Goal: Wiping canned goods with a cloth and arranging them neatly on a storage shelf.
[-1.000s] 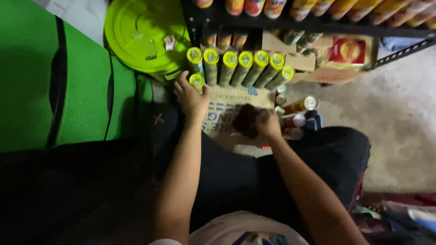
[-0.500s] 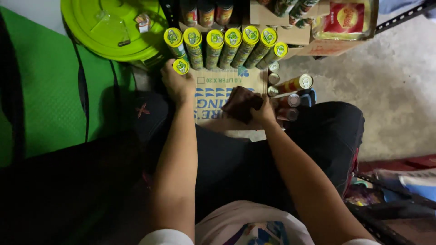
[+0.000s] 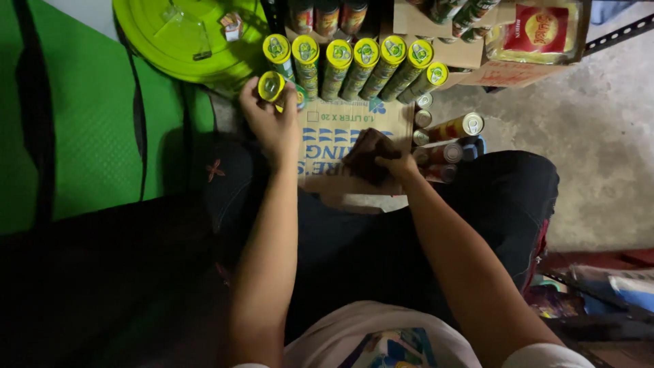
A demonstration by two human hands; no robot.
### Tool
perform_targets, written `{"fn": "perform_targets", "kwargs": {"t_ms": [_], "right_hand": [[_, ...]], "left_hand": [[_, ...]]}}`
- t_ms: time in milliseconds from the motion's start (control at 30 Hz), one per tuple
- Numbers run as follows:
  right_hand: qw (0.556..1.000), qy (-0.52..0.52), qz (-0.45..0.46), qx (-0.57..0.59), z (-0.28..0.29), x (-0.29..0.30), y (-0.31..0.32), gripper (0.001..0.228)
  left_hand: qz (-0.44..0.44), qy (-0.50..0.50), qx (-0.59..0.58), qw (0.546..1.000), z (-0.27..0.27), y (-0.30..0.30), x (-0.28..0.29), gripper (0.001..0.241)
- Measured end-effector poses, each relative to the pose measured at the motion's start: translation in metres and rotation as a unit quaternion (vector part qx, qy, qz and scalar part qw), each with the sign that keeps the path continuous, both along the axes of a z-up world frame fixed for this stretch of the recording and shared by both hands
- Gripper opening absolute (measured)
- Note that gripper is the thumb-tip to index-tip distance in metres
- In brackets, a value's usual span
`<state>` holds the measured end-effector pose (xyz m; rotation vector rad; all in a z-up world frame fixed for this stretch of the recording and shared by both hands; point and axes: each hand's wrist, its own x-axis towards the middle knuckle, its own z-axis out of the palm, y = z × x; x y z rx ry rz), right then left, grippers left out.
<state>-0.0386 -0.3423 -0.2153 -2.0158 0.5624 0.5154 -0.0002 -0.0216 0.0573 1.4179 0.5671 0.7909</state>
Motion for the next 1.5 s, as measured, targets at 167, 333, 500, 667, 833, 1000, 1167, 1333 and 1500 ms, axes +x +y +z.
{"fn": "perform_targets", "kwargs": {"t_ms": [167,333,500,667,833,1000,1167,1333,1500], "right_hand": [[0.941,0.025,-0.082,0.326,0.086,0.02,0.034,0.065],[0.961,-0.015,-0.124,0.246,0.269,0.002,0.101,0.078],[0.927,-0.107,-0.163,0.32,0.317,0.005,0.082,0.059],[0.967,-0.23,-0.035,0.105,0.329,-0.039,0.072,0.05],[0.878,-0.424,0.171,0.145,0.365,-0.085,0.09,0.086],[0.87,-0.386,0.021,0.307,0.353,-0.052,0.095,0.059],[0.848,-0.488,0.185,0.089,0.397,-0.082,0.111,0.075],[0.873,-0.447,0.156,0.116,0.357,-0.067,0.103,0.066],[0.882,-0.44,0.084,0.144,0.368,-0.048,0.111,0.069]], "left_hand": [[-0.064,0.01,-0.149,0.987,0.014,-0.007,-0.007,0.072],[-0.135,0.074,-0.367,0.917,0.04,-0.036,-0.019,0.079],[-0.248,0.077,-0.449,0.855,0.064,-0.093,-0.056,0.043],[-0.317,0.226,-0.458,0.799,0.082,-0.127,-0.069,0.101],[-0.35,0.187,-0.475,0.785,-0.012,-0.13,-0.056,0.052],[-0.337,0.207,-0.473,0.787,0.047,-0.136,-0.083,0.07],[-0.439,0.238,-0.167,0.85,0.023,-0.13,-0.062,0.061],[-0.381,0.256,-0.279,0.843,0.04,-0.13,-0.078,0.071],[-0.316,0.264,-0.404,0.817,0.009,-0.132,-0.072,0.083]]}}
